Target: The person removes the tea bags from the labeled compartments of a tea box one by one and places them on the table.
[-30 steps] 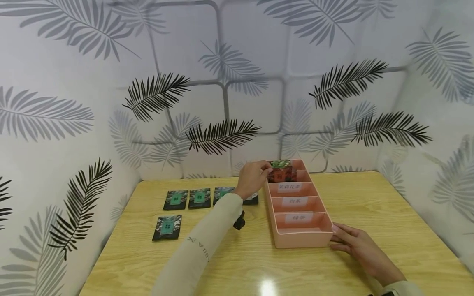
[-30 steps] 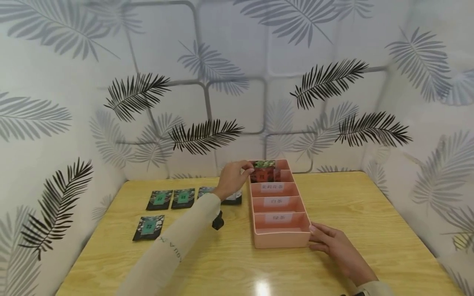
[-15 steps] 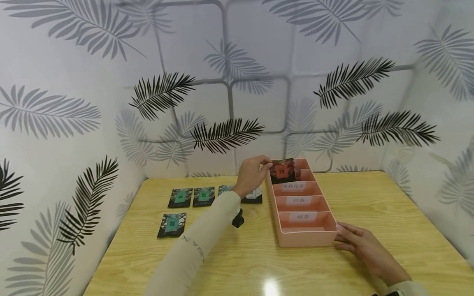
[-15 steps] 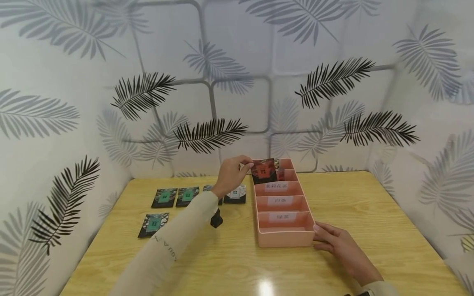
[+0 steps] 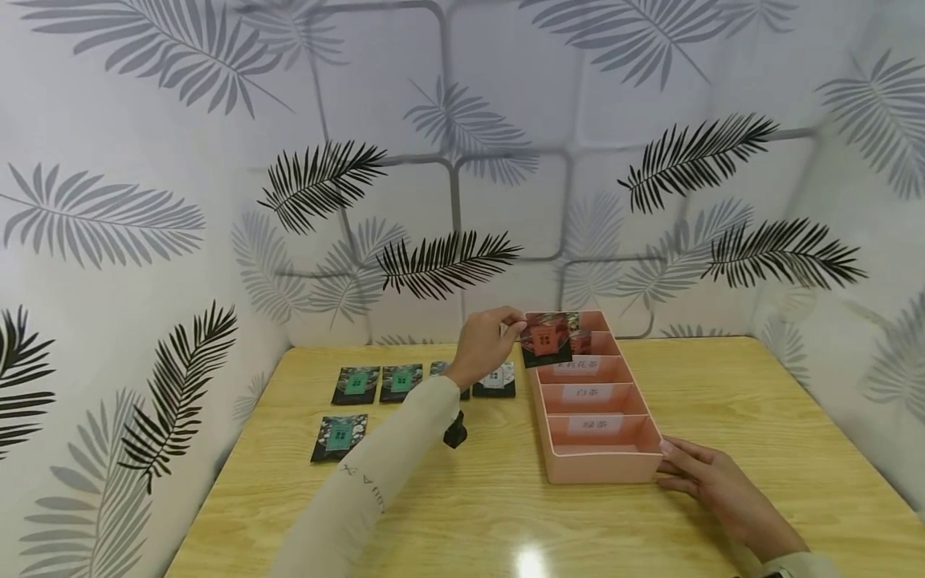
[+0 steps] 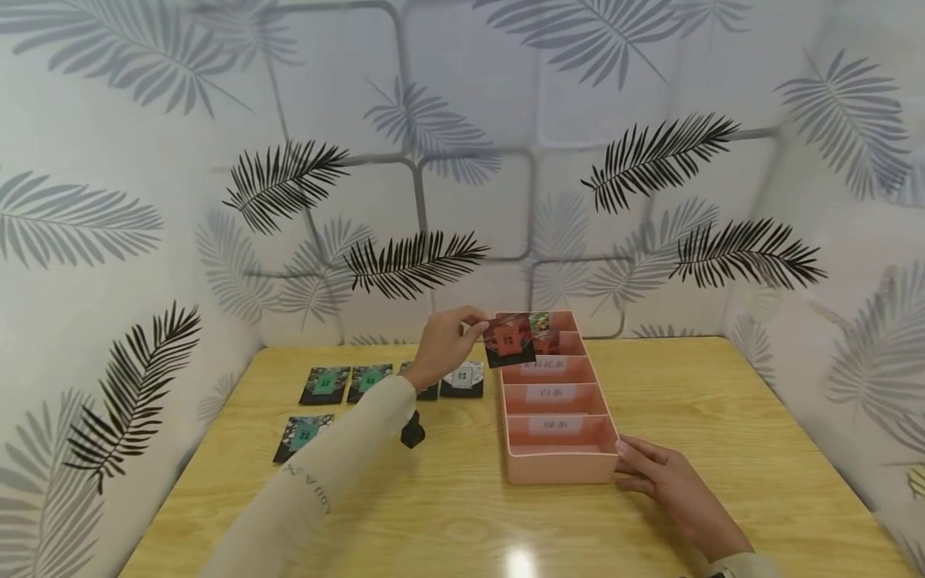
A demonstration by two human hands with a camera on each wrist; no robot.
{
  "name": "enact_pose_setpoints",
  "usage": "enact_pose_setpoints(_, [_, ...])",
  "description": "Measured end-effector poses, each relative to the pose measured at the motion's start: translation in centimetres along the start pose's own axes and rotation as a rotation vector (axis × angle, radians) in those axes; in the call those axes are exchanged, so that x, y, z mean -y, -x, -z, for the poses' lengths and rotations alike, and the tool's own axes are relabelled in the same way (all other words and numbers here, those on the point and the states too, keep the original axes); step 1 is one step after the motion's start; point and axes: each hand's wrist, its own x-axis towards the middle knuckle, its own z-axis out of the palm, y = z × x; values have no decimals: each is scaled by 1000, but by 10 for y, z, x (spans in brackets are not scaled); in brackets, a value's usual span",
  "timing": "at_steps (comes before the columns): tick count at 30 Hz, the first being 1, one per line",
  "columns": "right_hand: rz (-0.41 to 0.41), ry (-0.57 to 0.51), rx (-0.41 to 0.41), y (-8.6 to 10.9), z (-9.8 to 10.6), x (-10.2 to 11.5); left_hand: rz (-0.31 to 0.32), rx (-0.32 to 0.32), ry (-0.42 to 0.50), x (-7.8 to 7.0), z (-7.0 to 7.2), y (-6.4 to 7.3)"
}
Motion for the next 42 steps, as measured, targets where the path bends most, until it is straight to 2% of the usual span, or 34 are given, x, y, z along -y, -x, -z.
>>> enact_pose_setpoints(5, [6, 2, 21, 1, 1, 0, 2, 15, -10, 4, 4, 4])
enact_pose_setpoints(15, [0, 11, 7, 0, -1, 0, 4, 42, -63, -2, 24, 13])
enact_pose_setpoints(25, [-13, 5, -9, 1, -3, 3, -31, 40, -62, 1, 36, 23])
enact_pose_setpoints(33, [-18, 2, 3, 4, -2, 2, -71, 28, -47, -2, 45, 30])
enact_pose_setpoints(42, [-25, 5, -3, 2, -4, 3, -98, 24, -74, -1, 54, 40])
